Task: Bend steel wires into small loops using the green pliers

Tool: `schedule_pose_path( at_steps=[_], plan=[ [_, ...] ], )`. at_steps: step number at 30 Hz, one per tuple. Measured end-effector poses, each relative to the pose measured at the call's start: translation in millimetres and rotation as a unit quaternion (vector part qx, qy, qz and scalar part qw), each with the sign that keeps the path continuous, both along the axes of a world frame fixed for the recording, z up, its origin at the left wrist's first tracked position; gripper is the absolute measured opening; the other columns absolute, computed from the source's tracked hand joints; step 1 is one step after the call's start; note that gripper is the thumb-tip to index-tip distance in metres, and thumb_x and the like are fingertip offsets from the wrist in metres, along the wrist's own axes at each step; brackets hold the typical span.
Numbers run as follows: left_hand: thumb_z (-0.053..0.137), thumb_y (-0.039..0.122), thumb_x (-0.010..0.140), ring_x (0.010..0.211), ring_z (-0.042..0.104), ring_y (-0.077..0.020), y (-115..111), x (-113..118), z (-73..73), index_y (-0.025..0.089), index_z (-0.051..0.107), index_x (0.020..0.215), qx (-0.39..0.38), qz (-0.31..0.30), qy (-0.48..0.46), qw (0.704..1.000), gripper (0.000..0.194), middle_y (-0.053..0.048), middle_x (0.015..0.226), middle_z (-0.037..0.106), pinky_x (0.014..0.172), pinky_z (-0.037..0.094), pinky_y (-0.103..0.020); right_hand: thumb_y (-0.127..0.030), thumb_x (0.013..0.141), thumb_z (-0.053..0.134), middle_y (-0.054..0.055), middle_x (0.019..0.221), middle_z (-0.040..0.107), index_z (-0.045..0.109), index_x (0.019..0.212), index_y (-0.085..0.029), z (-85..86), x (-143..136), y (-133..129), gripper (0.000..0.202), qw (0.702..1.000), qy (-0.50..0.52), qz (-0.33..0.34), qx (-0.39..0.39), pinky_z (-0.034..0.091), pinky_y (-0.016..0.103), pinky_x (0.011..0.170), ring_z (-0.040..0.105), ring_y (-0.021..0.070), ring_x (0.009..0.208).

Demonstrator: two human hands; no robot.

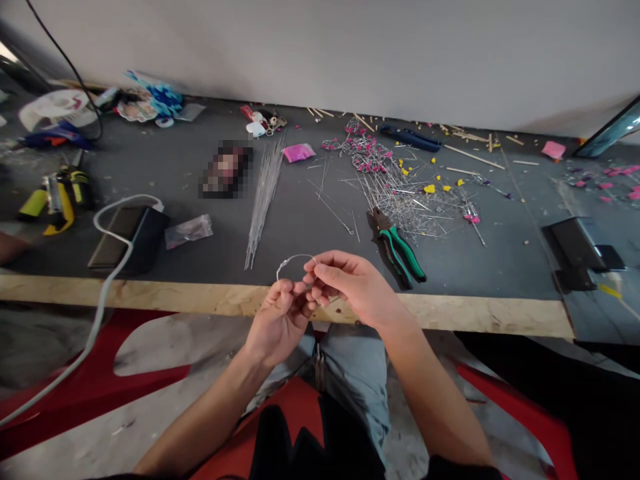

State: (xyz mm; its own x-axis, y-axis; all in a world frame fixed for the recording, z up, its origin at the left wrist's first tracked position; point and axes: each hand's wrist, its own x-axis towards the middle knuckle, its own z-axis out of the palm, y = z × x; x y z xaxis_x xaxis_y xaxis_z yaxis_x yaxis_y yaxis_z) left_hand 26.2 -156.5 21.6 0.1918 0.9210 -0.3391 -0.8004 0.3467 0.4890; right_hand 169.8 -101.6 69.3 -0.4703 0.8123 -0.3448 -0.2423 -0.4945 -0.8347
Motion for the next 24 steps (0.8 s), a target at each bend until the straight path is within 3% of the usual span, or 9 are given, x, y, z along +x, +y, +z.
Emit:
schedule_pose_path(
  at_steps=[3,5,8,13,24],
  plan=[
    [0.072,0.025,0.071,0.089,0.061,-0.0128,2,-4,0.8,0.021,0.069,0.084,0.021,-0.011,0.02,1.0,0.014,-0.001,0.094,0.069,0.077,0.049,-0.023,-0.029,0.08,0.063,0.0,0.072,0.061,0.065,0.084,-0.018,-3.2,4,0,0.012,1.0,-0.018,-0.012,0.016,0.045,0.021,0.052,0.057,0.0086,0.062],
    [0.067,0.027,0.075,0.089,0.059,-0.013,6,-9,1.8,0.019,0.069,0.093,0.03,-0.026,0.04,0.998,0.02,-0.004,0.098,0.067,0.076,0.047,-0.022,-0.03,0.081,0.062,0.0,0.07,0.06,0.065,0.084,-0.018,-3.6,7,0,0.013,0.998,-0.049,-0.01,0.031,0.044,0.021,0.051,0.057,0.0085,0.06],
    [0.064,0.036,0.078,0.077,0.057,-0.0105,13,-18,4.2,0.015,0.069,0.096,0.03,-0.061,0.074,0.995,0.028,-0.006,0.089,0.067,0.069,0.046,-0.02,-0.031,0.081,0.061,0.0,0.066,0.06,0.065,0.084,-0.017,-2.6,11,1,0.015,0.994,-0.096,0.02,0.047,0.043,0.022,0.049,0.054,0.0081,0.055],
    [0.069,0.029,0.075,0.057,0.049,-0.0038,22,-25,10.2,0.014,0.069,0.084,0.024,-0.133,0.098,0.986,0.018,-0.001,0.07,0.06,0.052,0.038,-0.014,-0.031,0.079,0.064,0.0,0.068,0.061,0.066,0.084,-0.017,-1.2,14,0,0.015,0.995,-0.084,0.027,0.036,0.045,0.021,0.048,0.054,0.0073,0.054],
    [0.07,0.027,0.074,0.052,0.048,-0.0031,27,-19,17.5,0.012,0.066,0.075,0.05,-0.105,0.06,0.991,0.015,0.0,0.065,0.055,0.046,0.039,-0.013,-0.023,0.084,0.058,0.002,0.069,0.066,0.065,0.082,-0.016,-0.2,18,-5,0.01,0.997,0.03,0.071,0.001,0.05,0.022,0.054,0.062,0.0104,0.061]
  ],
)
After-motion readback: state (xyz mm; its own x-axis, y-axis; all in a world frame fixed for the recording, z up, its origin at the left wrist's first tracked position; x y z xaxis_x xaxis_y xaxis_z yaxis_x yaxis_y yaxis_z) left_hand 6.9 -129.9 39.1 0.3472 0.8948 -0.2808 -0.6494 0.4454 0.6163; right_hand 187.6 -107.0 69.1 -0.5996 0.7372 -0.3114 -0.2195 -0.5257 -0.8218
